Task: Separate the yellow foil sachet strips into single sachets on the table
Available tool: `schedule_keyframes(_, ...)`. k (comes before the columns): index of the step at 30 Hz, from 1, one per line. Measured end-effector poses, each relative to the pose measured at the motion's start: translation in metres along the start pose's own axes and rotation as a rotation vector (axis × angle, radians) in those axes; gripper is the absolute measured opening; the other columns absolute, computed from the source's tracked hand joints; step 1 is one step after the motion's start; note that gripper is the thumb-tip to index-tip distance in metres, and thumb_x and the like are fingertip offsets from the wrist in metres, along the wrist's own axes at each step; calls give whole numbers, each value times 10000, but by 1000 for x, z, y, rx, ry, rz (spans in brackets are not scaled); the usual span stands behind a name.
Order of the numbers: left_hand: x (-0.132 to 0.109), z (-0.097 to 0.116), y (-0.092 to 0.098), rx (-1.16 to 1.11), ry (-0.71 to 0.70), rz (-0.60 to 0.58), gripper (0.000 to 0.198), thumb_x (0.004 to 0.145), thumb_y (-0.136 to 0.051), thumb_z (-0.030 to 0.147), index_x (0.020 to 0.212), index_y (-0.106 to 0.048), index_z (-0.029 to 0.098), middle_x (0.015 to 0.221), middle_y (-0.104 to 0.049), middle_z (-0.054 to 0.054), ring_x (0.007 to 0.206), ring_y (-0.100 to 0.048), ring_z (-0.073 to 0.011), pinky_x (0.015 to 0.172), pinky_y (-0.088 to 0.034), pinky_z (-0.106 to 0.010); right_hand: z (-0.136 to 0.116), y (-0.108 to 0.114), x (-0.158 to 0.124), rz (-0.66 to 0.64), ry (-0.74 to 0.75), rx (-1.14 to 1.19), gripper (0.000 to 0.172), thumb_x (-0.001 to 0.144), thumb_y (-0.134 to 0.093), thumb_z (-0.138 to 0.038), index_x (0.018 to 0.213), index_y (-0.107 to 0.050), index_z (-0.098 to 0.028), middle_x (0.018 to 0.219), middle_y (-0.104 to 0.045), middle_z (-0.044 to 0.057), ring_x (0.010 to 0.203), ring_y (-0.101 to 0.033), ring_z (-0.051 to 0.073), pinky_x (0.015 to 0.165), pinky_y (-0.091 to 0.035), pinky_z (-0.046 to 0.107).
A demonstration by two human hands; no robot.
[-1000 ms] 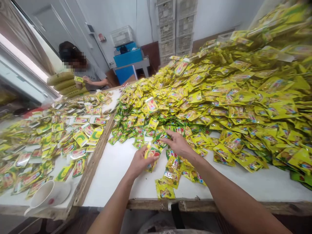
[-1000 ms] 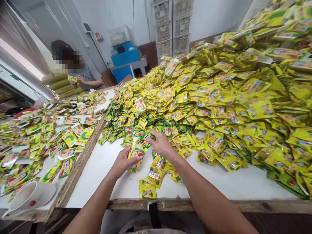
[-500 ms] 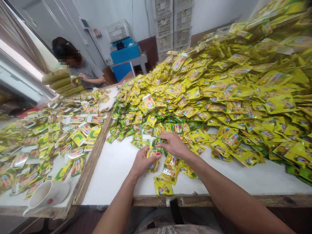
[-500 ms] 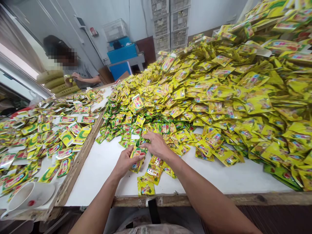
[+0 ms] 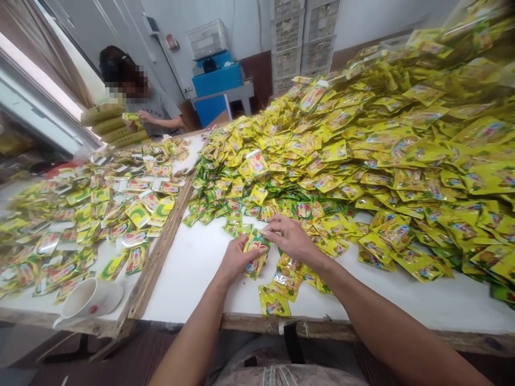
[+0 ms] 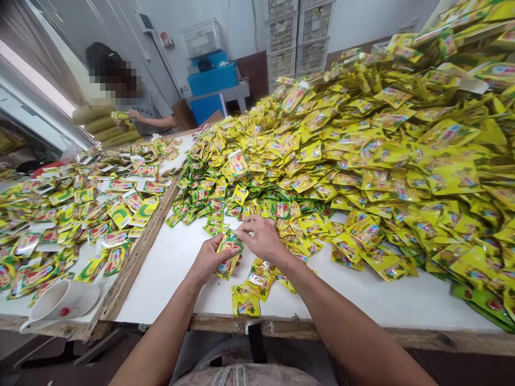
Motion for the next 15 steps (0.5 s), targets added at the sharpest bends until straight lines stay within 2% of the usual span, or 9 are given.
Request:
schedule_keyframes(2, 0, 1, 1, -4, -32, -4, 336, 574, -788, 343, 811, -642, 156, 726, -666, -18, 641, -606, -163, 599, -473, -257, -8, -6, -2, -114, 36, -9, 266, 840, -556, -309, 620, -674, -215, 925, -663, 59, 1068, -543, 257, 911, -320, 426)
schedule_keyframes(4, 1, 1, 1, 4, -63, -5, 320, 584, -781, 336, 816, -652, 157, 762, -673, -22, 667, -610, -166, 620, -477, -258, -15, -10, -4, -163, 61, 6, 274, 852, -532, -324, 632, -650, -213, 841, -675, 44, 1082, -538, 256, 936, -301, 430)
schedule_keyframes(7, 1, -3, -3, 37, -74, 0, 287, 615, -759, 345, 803, -644, 163, 741, -672, -18, 655, -609, -166, 611, -475, -257, -18, -13, -6, -131, 20, 46, 135, 837, -546, -317, 837, -646, -227, 783, -691, 19, 980, -579, 224, 943, -301, 418)
schedule_keyframes(10, 4, -1, 0, 91, -45, -38, 281, 636, -732, 375, 790, -636, 160, 670, -654, -12, 578, -587, -154, 545, -452, -248, -16, -14, -7, -120, -33, 82, 197, 821, -556, -331, 979, -607, -226, 721, -695, 13, 943, -582, 223, 888, -347, 396)
schedule_keyframes(12, 8, 14, 19, 205, -15, -48, 274, 633, -725, 383, 760, -640, 156, 628, -639, -13, 529, -560, -147, 508, -432, -247, -13, -10, -6, -62, -45, 122, 254, 816, -550, -341, 1042, -580, -229, 796, -707, 25, 942, -583, 223, 834, -383, 372)
schedule_keyframes(13, 10, 28, 38, 295, -13, 1, 269, 633, -720, 385, 750, -644, 154, 624, -638, -19, 528, -557, -152, 507, -432, -253, -10, -7, -5, -6, -49, 138, 260, 814, -544, -334, 1050, -574, -229, 859, -707, 34, 934, -586, 221, 810, -396, 362)
schedule_keyframes(14, 11, 46, 61, 413, -29, 106, 265, 631, -719, 381, 742, -653, 150, 640, -646, -32, 555, -568, -165, 529, -444, -267, -7, -2, -3, 62, -55, 146, 243, 814, -532, -324, 1032, -577, -225, 910, -700, 44, 923, -590, 218, 791, -406, 354)
schedule_keyframes(15, 11, 69, 88, 526, -81, 317, 274, 641, -702, 395, 744, -657, 145, 678, -659, -49, 608, -591, -191, 571, -467, -293, -3, 3, -2, 131, -66, 143, 212, 817, -516, -311, 995, -585, -218, 933, -693, 52, 911, -594, 217, 775, -414, 347)
Point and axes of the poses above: each hand's wrist, its own x-axis towards the middle knuckle, its own y-axis out of the back of the hand, z = x × y, the point moved 3 cm from there along x, towards the middle knuckle
